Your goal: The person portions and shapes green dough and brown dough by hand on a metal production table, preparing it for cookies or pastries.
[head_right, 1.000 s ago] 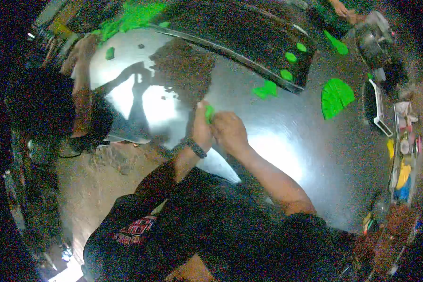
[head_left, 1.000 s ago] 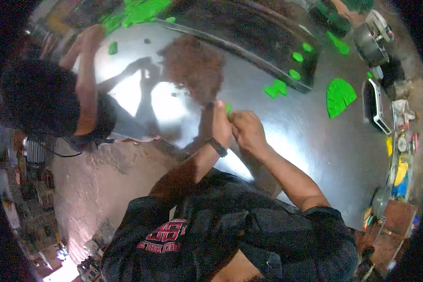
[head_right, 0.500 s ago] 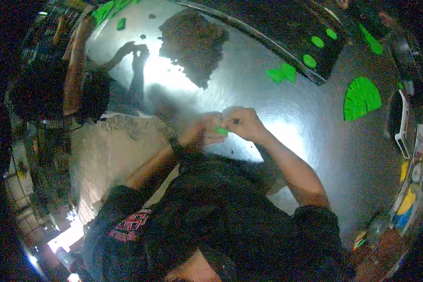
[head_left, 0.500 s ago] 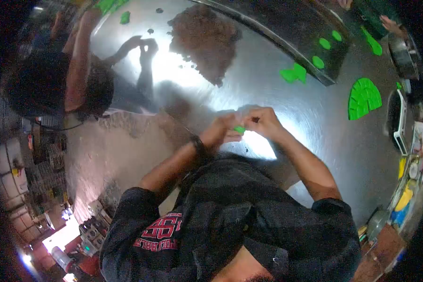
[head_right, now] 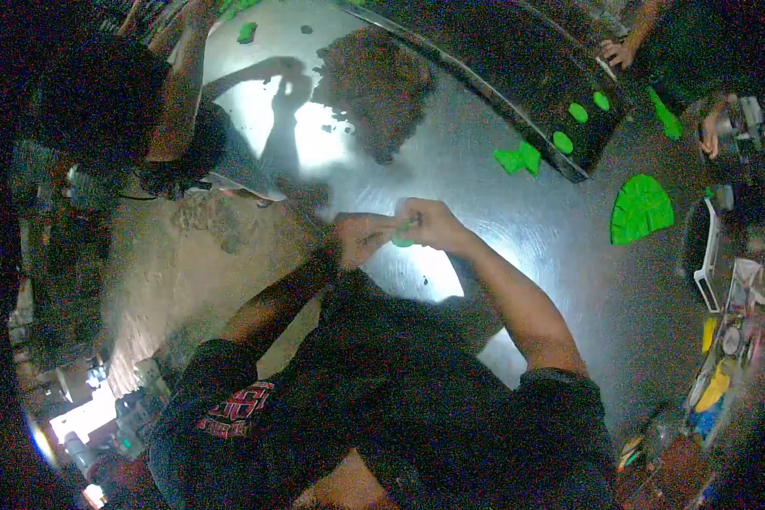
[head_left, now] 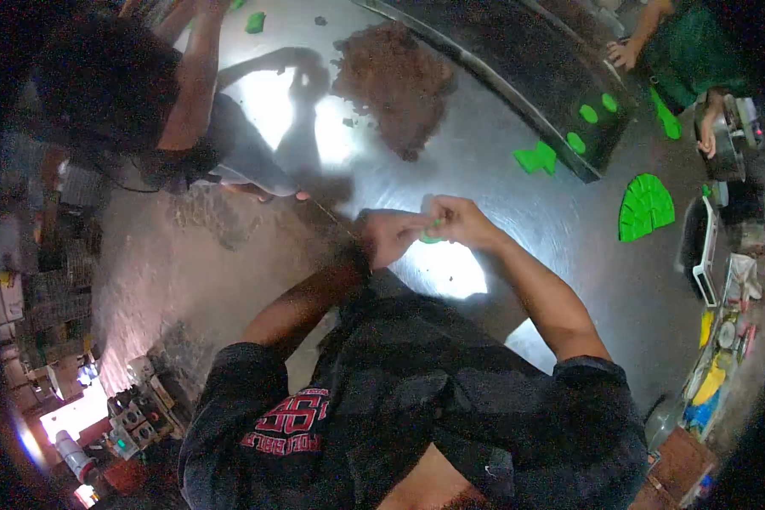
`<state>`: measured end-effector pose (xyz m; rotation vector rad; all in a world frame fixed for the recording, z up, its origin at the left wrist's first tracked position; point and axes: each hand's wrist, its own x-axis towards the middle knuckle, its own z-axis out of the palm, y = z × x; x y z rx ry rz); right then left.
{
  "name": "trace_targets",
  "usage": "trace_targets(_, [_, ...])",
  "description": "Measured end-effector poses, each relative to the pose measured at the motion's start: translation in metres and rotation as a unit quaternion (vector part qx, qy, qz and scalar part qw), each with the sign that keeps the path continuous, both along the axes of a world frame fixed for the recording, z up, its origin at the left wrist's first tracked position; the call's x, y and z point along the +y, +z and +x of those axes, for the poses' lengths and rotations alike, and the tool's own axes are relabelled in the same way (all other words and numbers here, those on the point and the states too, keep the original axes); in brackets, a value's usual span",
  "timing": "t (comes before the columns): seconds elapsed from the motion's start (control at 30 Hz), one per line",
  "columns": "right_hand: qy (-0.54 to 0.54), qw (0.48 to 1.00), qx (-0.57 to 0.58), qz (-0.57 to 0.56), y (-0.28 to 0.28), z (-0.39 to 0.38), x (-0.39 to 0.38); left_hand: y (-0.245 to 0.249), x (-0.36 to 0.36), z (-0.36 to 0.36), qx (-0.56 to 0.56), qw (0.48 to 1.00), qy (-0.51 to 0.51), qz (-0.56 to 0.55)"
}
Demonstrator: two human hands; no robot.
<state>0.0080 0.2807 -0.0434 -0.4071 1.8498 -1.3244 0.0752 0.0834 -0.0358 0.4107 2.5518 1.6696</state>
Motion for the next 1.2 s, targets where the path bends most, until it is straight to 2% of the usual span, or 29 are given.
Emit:
trace_targets(0.07, [-0.061,0.997,-0.036,-0.035,-0.009,0.005,0.006,-0.006,0.0,-0.002,-0.121,0.985,0.058,0.106])
trace_targets(0.1, [-0.098,0.991,-0.049,-0.069,-0.01,0.011,0.008,-0.008,-0.003,-0.006,-0.113,0.993,0.03,0.026])
trace_targets(0.13, [-0.135,0.984,-0.063,-0.102,-0.005,0.018,0.008,-0.013,-0.004,-0.009,-0.045,0.999,0.016,0.001])
trace_targets(0.17, [-0.202,0.973,0.03,-0.109,0.001,0.031,0.002,-0.02,-0.005,-0.013,0.025,0.999,0.003,-0.024])
trace_targets(0.2, [-0.203,0.966,0.141,-0.073,0.001,0.036,-0.002,-0.025,-0.007,-0.017,0.094,0.994,-0.013,-0.05])
trace_targets(0.27, [-0.202,0.913,0.354,0.004,-0.004,0.048,-0.008,-0.034,-0.012,-0.024,0.057,0.996,-0.047,-0.042])
trace_targets(0.3, [-0.221,0.906,0.357,0.06,-0.007,0.054,-0.014,-0.041,-0.014,-0.029,0.047,0.996,-0.067,-0.039])
trace_targets(0.4, [-0.191,0.863,0.458,0.099,-0.01,0.057,-0.024,-0.045,-0.023,-0.039,0.054,0.988,-0.132,-0.058])
trace_targets(0.47, [-0.203,0.885,0.401,0.124,0.015,0.061,-0.025,-0.044,-0.021,-0.047,0.07,0.981,-0.169,-0.071])
trace_targets(0.5, [-0.224,0.885,0.384,0.137,0.025,0.064,-0.022,-0.023,-0.021,-0.048,-0.031,0.976,-0.197,-0.087])
trace_targets(0.53, [-0.248,0.885,0.365,0.148,0.033,0.068,-0.017,-0.017,-0.025,-0.049,0.164,0.955,-0.235,-0.077])
trace_targets(0.6, [-0.367,0.829,0.395,0.147,0.038,0.092,0.013,0.007,-0.04,-0.04,0.136,0.973,-0.187,0.011])
trace_targets(0.63, [-0.448,0.827,0.311,0.134,0.056,0.109,0.023,-0.001,-0.048,-0.036,0.145,0.977,-0.154,0.03])
trace_targets(0.67, [-0.473,0.787,0.356,0.174,0.064,0.127,0.036,-0.01,-0.056,-0.034,0.153,0.979,-0.123,0.05])
trace_targets(0.73, [-0.524,0.716,0.366,0.282,0.041,0.155,0.073,-0.017,-0.075,-0.035,0.101,0.991,-0.08,-0.037])
trace_targets(0.8, [-0.413,0.741,0.276,0.452,0.0,0.171,0.094,-0.034,-0.084,-0.038,0.109,0.991,-0.042,-0.07])
trace_targets(0.87, [-0.334,0.766,0.32,0.446,0.002,0.157,0.113,-0.053,-0.089,-0.039,0.049,0.997,-0.06,0.002])
trace_targets(0.9, [-0.309,0.772,0.324,0.45,0.04,0.137,0.101,-0.04,-0.087,-0.039,0.101,0.991,-0.077,-0.047])
trace_targets(0.93, [-0.338,0.773,0.367,0.392,0.071,0.121,0.097,-0.043,-0.084,-0.039,0.141,0.985,-0.085,-0.053])
trace_targets(0.97, [-0.402,0.733,0.308,0.454,0.111,0.101,0.084,-0.05,-0.081,-0.044,0.185,0.976,-0.094,-0.06])
trace_targets(1.0, [-0.464,0.696,0.394,0.382,0.129,0.092,0.08,-0.05,-0.08,-0.042,0.224,0.967,-0.103,-0.067])
trace_targets(1.03, [-0.52,0.643,0.474,0.303,0.134,0.085,0.083,-0.04,-0.073,-0.037,0.206,0.972,-0.086,-0.079])
trace_targets(1.1, [-0.489,0.594,0.523,0.368,0.078,0.072,0.091,-0.051,-0.069,-0.038,0.141,0.987,-0.067,-0.039])
trace_targets(1.13, [-0.468,0.57,0.545,0.4,0.044,0.068,0.092,-0.061,-0.07,-0.038,-0.064,0.986,-0.06,0.143])
trace_targets(1.17, [-0.411,0.651,0.441,0.461,0.011,0.075,0.085,-0.071,-0.072,-0.038,-0.242,0.912,0.012,0.331])
trace_targets(1.2, [-0.34,0.718,0.328,0.512,-0.008,0.087,0.075,-0.071,-0.073,-0.038,-0.237,0.919,0.023,0.315])
